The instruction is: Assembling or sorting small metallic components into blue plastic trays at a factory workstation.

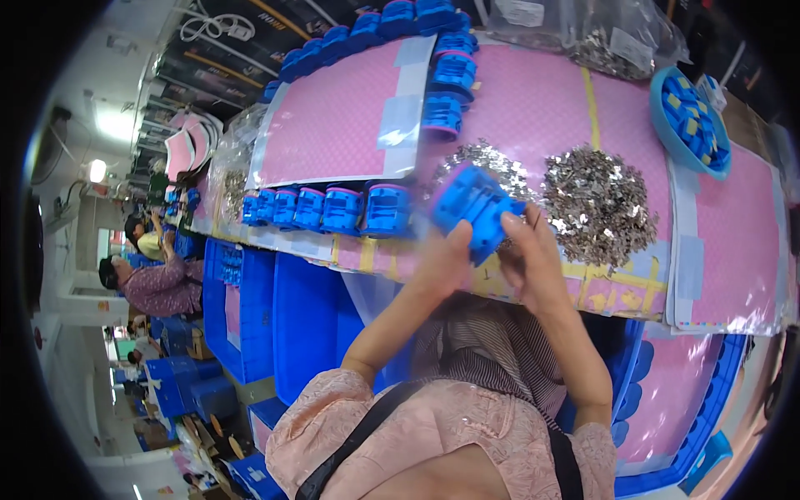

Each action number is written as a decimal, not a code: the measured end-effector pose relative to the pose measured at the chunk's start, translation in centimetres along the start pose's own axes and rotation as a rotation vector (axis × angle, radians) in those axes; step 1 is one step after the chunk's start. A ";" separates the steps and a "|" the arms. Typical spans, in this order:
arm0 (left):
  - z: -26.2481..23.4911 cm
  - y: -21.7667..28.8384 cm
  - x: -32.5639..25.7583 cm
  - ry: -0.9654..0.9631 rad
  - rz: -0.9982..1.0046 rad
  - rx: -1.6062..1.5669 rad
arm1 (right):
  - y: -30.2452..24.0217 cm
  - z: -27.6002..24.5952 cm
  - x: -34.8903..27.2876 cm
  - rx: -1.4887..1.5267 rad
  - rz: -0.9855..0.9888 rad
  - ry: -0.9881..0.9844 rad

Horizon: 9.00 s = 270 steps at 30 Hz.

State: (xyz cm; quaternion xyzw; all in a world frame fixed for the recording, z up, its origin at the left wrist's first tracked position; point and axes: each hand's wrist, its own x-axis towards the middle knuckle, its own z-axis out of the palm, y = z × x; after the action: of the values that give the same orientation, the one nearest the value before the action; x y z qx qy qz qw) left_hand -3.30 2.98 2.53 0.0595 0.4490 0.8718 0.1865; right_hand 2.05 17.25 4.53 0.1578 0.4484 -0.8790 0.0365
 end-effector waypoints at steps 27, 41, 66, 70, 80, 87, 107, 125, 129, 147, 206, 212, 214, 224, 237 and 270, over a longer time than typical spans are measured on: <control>-35.1 29.9 27.9 1.155 0.716 1.316 | 1.1 2.2 5.6 -0.370 0.109 -0.097; -37.1 28.5 33.1 1.205 0.551 1.405 | 3.3 4.7 6.9 -0.438 0.200 -0.027; -9.3 3.8 -0.2 -0.352 0.219 0.604 | 0.0 -34.6 -25.8 -1.558 -0.087 1.647; -8.5 0.0 -2.3 -0.343 0.054 0.472 | 5.9 -40.0 -32.0 -1.572 0.274 1.590; -6.4 -2.0 -7.0 -0.320 -0.173 0.442 | 13.7 -48.0 -34.0 -1.374 0.700 1.333; -7.6 0.9 -6.5 -0.239 -0.109 0.476 | 8.4 -46.2 -32.1 -1.494 0.070 1.562; -49.7 41.5 27.9 1.055 0.386 1.626 | -0.6 -25.6 -17.6 -1.508 -0.803 1.203; -61.8 41.0 42.4 0.933 0.038 1.686 | -1.8 -31.4 -21.2 -1.893 -0.032 1.665; -63.7 43.4 42.9 0.949 0.044 1.592 | -0.3 -27.3 -17.5 -1.832 0.054 1.641; -58.5 39.7 41.6 0.916 0.467 1.415 | -0.3 -21.6 -16.1 -1.849 -0.054 1.590; -20.8 21.6 12.3 0.318 0.180 1.373 | 3.2 17.9 14.8 -1.233 -0.852 -0.128; -15.8 18.8 7.5 0.208 0.154 1.056 | 4.1 16.5 14.1 -1.209 -0.741 -0.180; -15.5 18.9 7.1 0.131 -0.018 0.939 | 3.9 15.6 13.6 -1.072 -0.784 -0.207; -15.2 15.8 7.0 0.067 -0.422 0.121 | 3.1 12.4 13.1 -0.950 -0.736 -0.212; -13.6 14.8 7.1 -0.066 -0.291 0.251 | 2.3 13.0 12.6 -1.153 -0.821 -0.224; -34.6 30.9 23.6 0.498 -0.122 -0.126 | 6.0 14.4 10.8 -0.655 -0.079 -0.262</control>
State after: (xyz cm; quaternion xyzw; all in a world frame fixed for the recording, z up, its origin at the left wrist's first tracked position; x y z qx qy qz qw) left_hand -42.84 -30.75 5.47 -0.1956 0.4287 0.8730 0.1257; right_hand -10.52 3.04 4.41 0.0061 0.7037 -0.7022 0.1083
